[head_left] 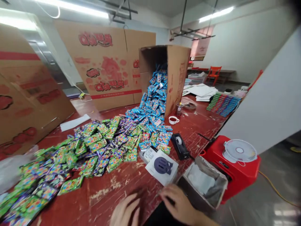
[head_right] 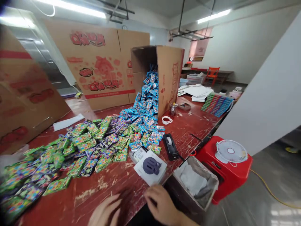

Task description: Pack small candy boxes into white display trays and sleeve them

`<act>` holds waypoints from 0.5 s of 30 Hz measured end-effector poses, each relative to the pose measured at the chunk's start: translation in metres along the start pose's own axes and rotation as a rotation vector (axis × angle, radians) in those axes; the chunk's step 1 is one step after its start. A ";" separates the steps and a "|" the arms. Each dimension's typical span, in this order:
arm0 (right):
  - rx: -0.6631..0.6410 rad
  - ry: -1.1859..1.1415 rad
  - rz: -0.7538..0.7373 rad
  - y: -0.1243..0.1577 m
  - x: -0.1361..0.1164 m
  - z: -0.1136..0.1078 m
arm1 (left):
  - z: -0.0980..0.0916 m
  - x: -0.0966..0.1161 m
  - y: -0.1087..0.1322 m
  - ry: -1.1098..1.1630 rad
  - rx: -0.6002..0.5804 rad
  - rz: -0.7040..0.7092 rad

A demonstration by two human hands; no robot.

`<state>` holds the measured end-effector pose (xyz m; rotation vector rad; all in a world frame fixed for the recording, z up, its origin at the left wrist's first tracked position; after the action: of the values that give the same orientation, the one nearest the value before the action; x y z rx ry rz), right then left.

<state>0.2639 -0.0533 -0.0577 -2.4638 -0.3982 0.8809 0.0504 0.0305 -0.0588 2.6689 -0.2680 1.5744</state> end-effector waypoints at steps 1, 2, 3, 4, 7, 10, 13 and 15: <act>0.053 0.034 0.060 -0.006 0.011 -0.017 | 0.016 0.007 0.005 -0.015 -0.143 0.006; 0.097 0.064 0.101 -0.014 0.021 -0.031 | 0.033 0.015 0.008 -0.017 -0.289 0.010; 0.131 0.085 0.119 -0.024 0.030 -0.042 | 0.048 0.023 0.009 -0.002 -0.406 0.008; 0.150 0.098 0.127 -0.033 0.037 -0.049 | 0.059 0.031 0.009 0.020 -0.487 0.005; 0.128 0.082 0.093 -0.053 0.044 -0.052 | 0.063 0.047 0.010 0.052 -0.537 0.006; 0.082 0.036 -0.006 -0.053 0.028 -0.035 | 0.025 0.043 0.019 -0.057 -0.422 0.008; 0.021 -0.061 -0.192 -0.044 0.006 -0.004 | -0.050 0.014 0.031 -0.257 -0.114 -0.075; -0.040 -0.159 -0.341 -0.040 -0.011 0.022 | -0.114 -0.016 0.042 -0.371 0.147 -0.212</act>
<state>0.2371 -0.0162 -0.0456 -2.2714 -0.8689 0.9289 -0.0624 0.0039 -0.0200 2.9702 0.1276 1.0752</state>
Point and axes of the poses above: each hand's wrist, its own y-axis away from the middle knuckle, its own z-axis out of the palm, x = y × z, the point moved 5 cm from there along -y, towards the middle knuckle, and after that the axes turned 7 degrees about -z, right-handed, at the moved point
